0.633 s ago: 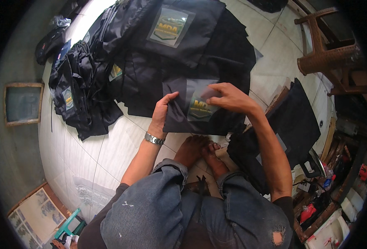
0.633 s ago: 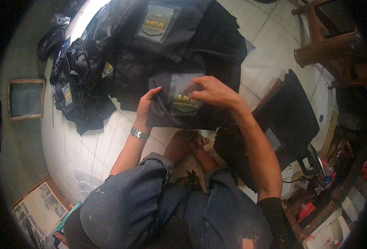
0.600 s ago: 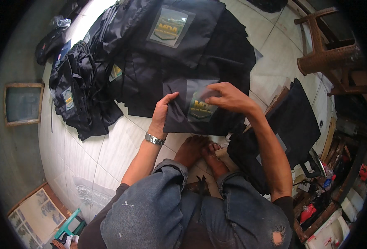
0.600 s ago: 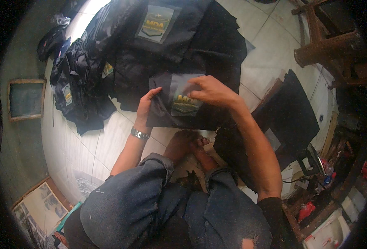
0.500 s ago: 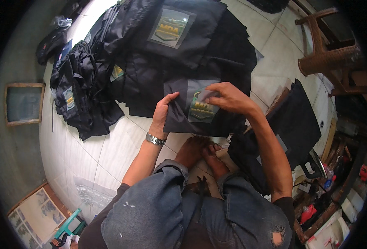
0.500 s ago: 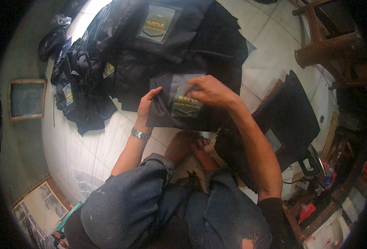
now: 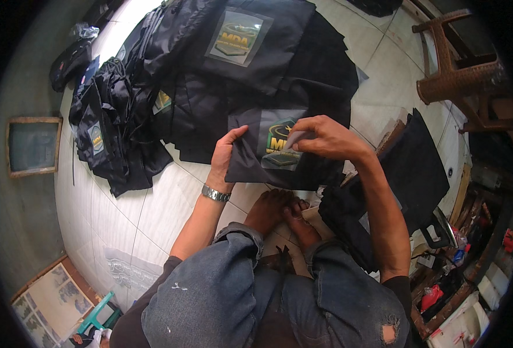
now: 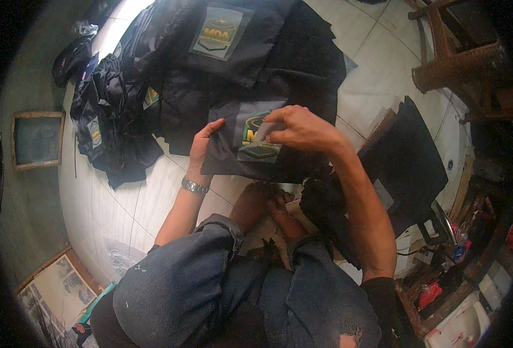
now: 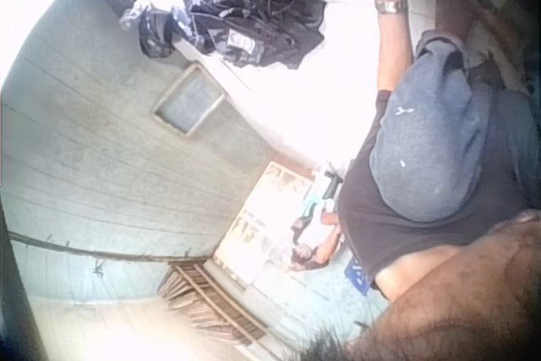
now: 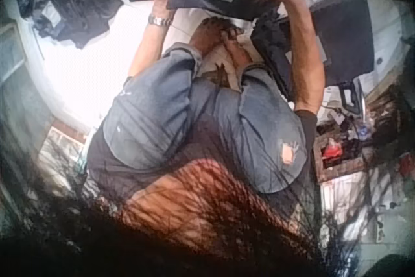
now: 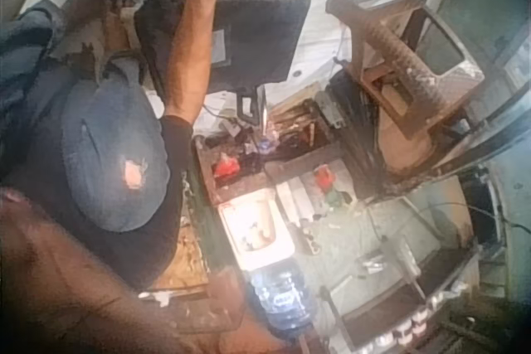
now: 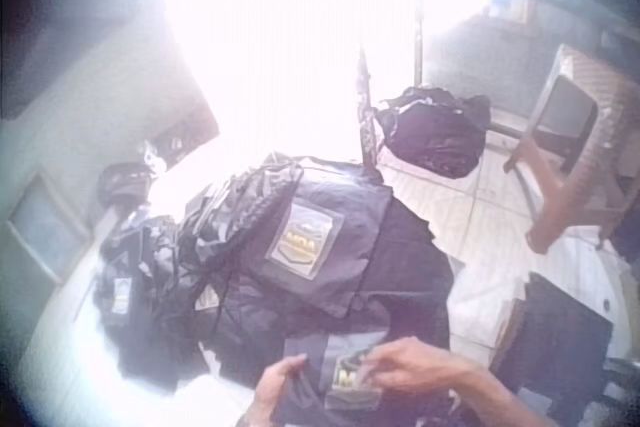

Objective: The person sits on the floor and repeatedly places a transparent transfer sheet with a logo onto black fabric pieces. They use a handheld iron to press the sheet, then peel it off to reveal the applied logo. The process is repeated on multiple fabric items.

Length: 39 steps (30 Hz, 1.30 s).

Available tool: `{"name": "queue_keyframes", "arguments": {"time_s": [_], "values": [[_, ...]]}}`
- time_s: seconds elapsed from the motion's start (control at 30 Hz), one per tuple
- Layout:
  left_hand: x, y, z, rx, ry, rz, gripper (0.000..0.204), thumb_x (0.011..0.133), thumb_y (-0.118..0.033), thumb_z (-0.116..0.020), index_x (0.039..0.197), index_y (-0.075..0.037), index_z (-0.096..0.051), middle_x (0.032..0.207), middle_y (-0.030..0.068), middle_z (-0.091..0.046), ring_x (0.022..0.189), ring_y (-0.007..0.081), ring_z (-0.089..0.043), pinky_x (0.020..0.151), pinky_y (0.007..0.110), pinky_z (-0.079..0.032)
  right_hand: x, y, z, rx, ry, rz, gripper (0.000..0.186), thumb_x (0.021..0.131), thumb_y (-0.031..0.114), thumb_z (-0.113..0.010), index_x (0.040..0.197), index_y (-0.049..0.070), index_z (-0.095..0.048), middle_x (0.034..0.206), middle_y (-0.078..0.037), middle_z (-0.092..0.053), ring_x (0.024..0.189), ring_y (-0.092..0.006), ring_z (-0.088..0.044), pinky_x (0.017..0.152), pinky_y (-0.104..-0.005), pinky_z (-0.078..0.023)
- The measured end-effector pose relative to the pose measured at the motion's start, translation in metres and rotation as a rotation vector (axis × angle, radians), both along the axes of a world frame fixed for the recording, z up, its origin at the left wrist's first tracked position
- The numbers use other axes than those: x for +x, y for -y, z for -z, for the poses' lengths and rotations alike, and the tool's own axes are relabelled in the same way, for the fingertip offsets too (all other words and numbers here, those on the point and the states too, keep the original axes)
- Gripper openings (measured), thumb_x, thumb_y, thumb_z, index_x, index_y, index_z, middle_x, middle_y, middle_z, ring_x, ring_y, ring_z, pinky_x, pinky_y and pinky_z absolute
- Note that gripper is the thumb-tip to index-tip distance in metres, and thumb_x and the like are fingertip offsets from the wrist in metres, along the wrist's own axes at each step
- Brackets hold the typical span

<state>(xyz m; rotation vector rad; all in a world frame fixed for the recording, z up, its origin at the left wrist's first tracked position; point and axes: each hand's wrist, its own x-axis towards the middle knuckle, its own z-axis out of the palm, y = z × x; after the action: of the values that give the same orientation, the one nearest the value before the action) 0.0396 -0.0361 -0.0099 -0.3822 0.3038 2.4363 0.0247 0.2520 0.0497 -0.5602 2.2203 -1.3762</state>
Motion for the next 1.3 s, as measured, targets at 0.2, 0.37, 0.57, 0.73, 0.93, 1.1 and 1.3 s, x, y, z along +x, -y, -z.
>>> {"name": "queue_keyframes", "arguments": {"time_s": [0.2,0.37,0.57,0.73,0.93,1.1,1.3], "values": [[-0.002,0.000,0.000,-0.046,0.039,-0.021,0.029,0.104,-0.014,-0.054,0.116,0.010,-0.066,0.114,0.0233,-0.074,0.101,0.0331,-0.075,0.094,0.043,-0.062,-0.001,-0.005,-0.003,0.024,0.084,-0.030,0.026,0.086,0.013,-0.072,0.106,-0.003,-0.073,0.100,-0.013,-0.075,0.094,-0.0226,-0.070,0.087,-0.0346,-0.054],[-0.002,0.002,0.002,-0.040,0.056,-0.024,0.029,0.104,-0.013,-0.054,0.116,0.010,-0.066,0.114,0.0232,-0.074,0.101,0.0328,-0.075,0.094,0.043,-0.062,-0.003,-0.011,-0.008,0.058,0.194,-0.081,0.039,0.085,0.027,-0.072,0.112,0.001,-0.076,0.116,-0.022,-0.071,0.108,-0.0348,-0.068,0.097,-0.0420,-0.052],[-0.002,0.003,0.006,-0.013,0.045,-0.027,0.029,0.104,-0.013,-0.054,0.116,0.011,-0.066,0.114,0.0232,-0.074,0.101,0.0330,-0.075,0.094,0.042,-0.062,-0.001,-0.021,0.001,0.035,0.274,-0.102,0.031,0.084,0.024,-0.073,0.110,0.007,-0.077,0.114,-0.018,-0.072,0.110,-0.0330,-0.068,0.098,-0.0424,-0.053],[-0.003,0.001,0.001,0.020,0.070,-0.010,0.029,0.104,-0.013,-0.055,0.116,0.011,-0.066,0.114,0.0233,-0.074,0.101,0.0334,-0.074,0.095,0.043,-0.061,-0.001,-0.025,-0.002,0.053,0.253,-0.129,0.027,0.081,0.017,-0.073,0.105,0.006,-0.076,0.109,-0.012,-0.072,0.106,-0.0272,-0.068,0.097,-0.0393,-0.053],[-0.002,0.003,0.006,-0.002,0.035,-0.029,0.029,0.104,-0.013,-0.055,0.116,0.011,-0.066,0.113,0.0231,-0.075,0.101,0.0332,-0.075,0.095,0.043,-0.061,0.003,-0.034,-0.013,0.061,0.207,-0.136,0.025,0.076,0.009,-0.071,0.099,0.003,-0.075,0.105,-0.007,-0.072,0.102,-0.0210,-0.068,0.097,-0.0356,-0.051],[-0.001,0.007,0.004,-0.053,0.012,-0.032,0.026,0.103,-0.009,-0.055,0.118,0.009,-0.067,0.115,0.0214,-0.074,0.101,0.0304,-0.074,0.093,0.040,-0.062,0.000,-0.039,-0.022,-0.028,0.246,-0.147,0.024,0.078,0.010,-0.072,0.100,0.003,-0.075,0.107,-0.008,-0.072,0.104,-0.0228,-0.067,0.100,-0.0371,-0.049],[-0.007,0.026,-0.005,-0.098,-0.023,0.048,0.026,0.103,-0.008,-0.056,0.121,0.007,-0.068,0.116,0.0170,-0.073,0.103,0.0250,-0.072,0.091,0.035,-0.060,-0.008,-0.088,0.010,-0.294,0.301,0.615,0.045,0.089,0.023,-0.077,0.124,-0.002,-0.065,0.123,-0.017,-0.068,0.119,-0.0250,-0.061,0.107,-0.0395,-0.046]]}}
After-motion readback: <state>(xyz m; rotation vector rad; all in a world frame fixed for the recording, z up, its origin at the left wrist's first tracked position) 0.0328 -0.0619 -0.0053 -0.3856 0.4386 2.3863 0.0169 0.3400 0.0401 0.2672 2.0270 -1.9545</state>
